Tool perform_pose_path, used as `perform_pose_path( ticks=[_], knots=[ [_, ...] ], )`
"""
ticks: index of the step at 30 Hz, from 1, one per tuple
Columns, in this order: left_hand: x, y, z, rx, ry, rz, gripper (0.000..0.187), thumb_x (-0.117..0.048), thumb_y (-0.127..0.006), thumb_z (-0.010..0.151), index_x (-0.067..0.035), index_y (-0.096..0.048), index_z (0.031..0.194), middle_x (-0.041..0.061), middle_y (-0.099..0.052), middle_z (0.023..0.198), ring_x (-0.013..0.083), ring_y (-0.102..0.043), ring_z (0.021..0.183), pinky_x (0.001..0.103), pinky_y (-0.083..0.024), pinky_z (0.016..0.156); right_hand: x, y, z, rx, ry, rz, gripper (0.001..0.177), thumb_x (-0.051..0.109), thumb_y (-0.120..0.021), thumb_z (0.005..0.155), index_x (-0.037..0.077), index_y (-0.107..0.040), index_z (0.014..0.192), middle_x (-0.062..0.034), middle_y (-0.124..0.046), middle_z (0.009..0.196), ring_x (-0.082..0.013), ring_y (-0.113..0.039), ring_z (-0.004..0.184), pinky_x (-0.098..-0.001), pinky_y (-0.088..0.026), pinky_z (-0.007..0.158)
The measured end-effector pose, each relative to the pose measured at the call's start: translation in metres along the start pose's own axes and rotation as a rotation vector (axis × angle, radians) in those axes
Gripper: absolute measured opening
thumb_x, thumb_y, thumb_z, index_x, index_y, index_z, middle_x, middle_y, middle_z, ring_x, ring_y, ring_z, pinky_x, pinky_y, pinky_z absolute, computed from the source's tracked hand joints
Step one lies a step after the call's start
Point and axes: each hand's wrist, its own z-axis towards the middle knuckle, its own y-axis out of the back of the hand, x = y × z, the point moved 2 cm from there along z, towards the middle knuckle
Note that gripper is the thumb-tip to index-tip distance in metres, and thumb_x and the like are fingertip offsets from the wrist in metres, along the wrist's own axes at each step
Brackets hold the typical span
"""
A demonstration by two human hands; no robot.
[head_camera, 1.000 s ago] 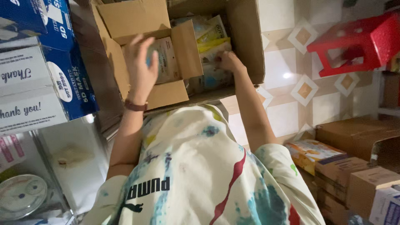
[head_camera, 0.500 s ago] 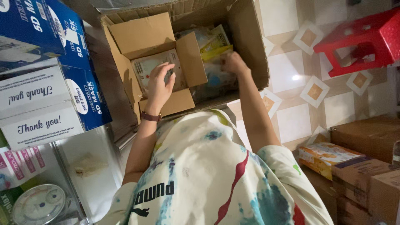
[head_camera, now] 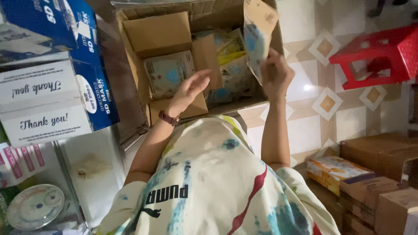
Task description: The person packs small yellow and white packages of face masks into a cardboard box. They arrange the items by hand, place a thank you card on top, and close the box flaps.
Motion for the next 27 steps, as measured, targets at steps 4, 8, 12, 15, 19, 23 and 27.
perform_pose_path(
  ticks=[4,8,12,15,19,23,27],
  knots=[
    [-0.010,0.002,0.003,0.199,0.040,-0.776,0.099,-0.077,-0.046,0.091,-0.009,-0.029,0.161,0.020,-0.049,0.155,0.0326,-0.053,0.141,0.052,-0.049,0.114,0.079,-0.022,0.001,0.027,0.404,-0.062,0.016,-0.008,-0.072,0.091,0.005,-0.067,0.085,-0.0166,-0.073,0.119,-0.0322,-0.077,0.101,-0.0383,-0.064,0.080],
    [-0.011,0.024,-0.004,0.140,0.049,-0.976,0.105,-0.081,-0.041,0.093,-0.006,-0.027,0.166,0.018,-0.046,0.161,0.0320,-0.048,0.146,0.053,-0.043,0.121,0.120,-0.051,-0.005,0.272,0.516,0.020,0.015,-0.011,-0.067,0.079,0.001,-0.058,0.080,-0.0168,-0.071,0.127,-0.0348,-0.074,0.115,-0.0421,-0.066,0.089],
    [-0.009,0.040,-0.014,0.004,-0.044,-0.771,0.097,-0.077,-0.042,0.096,-0.011,-0.025,0.165,0.015,-0.039,0.164,0.0315,-0.042,0.150,0.056,-0.041,0.123,0.119,-0.061,-0.003,0.272,0.578,0.041,0.017,-0.010,-0.066,0.082,0.004,-0.062,0.092,-0.0149,-0.071,0.126,-0.0344,-0.074,0.112,-0.0430,-0.066,0.090],
    [-0.024,0.059,-0.022,-0.158,-0.298,-0.176,0.085,-0.068,-0.046,0.106,-0.013,-0.024,0.168,0.014,-0.029,0.173,0.0312,-0.026,0.161,0.055,-0.027,0.132,0.106,-0.067,0.005,0.221,0.453,0.087,0.023,-0.015,-0.063,0.094,0.007,-0.062,0.102,-0.0123,-0.075,0.121,-0.0248,-0.079,0.098,-0.0333,-0.066,0.078],
    [-0.063,0.089,-0.022,-0.380,-0.408,0.520,0.078,-0.054,-0.063,0.109,-0.017,-0.027,0.167,0.010,-0.041,0.171,0.0307,-0.040,0.162,0.050,-0.035,0.136,0.091,-0.076,0.020,0.240,0.276,0.109,0.017,-0.007,-0.071,0.094,0.006,-0.061,0.100,-0.0119,-0.075,0.097,-0.0266,-0.071,0.074,-0.0372,-0.056,0.062],
    [-0.094,0.094,-0.031,-0.408,-0.541,0.781,0.086,-0.039,-0.081,0.102,-0.016,-0.027,0.166,0.018,-0.040,0.165,0.0362,-0.037,0.155,0.049,-0.037,0.127,0.083,-0.096,0.039,0.419,0.231,0.194,0.015,-0.003,-0.073,0.097,0.006,-0.061,0.101,-0.0126,-0.072,0.086,-0.0275,-0.072,0.073,-0.0366,-0.057,0.063],
    [-0.086,0.098,-0.030,-0.383,-0.371,0.689,0.063,-0.032,-0.083,0.099,-0.012,-0.049,0.148,0.016,-0.067,0.137,0.0292,-0.068,0.125,0.041,-0.057,0.103,0.083,-0.116,0.056,0.511,0.180,0.314,0.011,-0.003,-0.063,0.102,0.005,-0.057,0.105,-0.0098,-0.074,0.092,-0.0244,-0.079,0.082,-0.0336,-0.062,0.069]
  ],
)
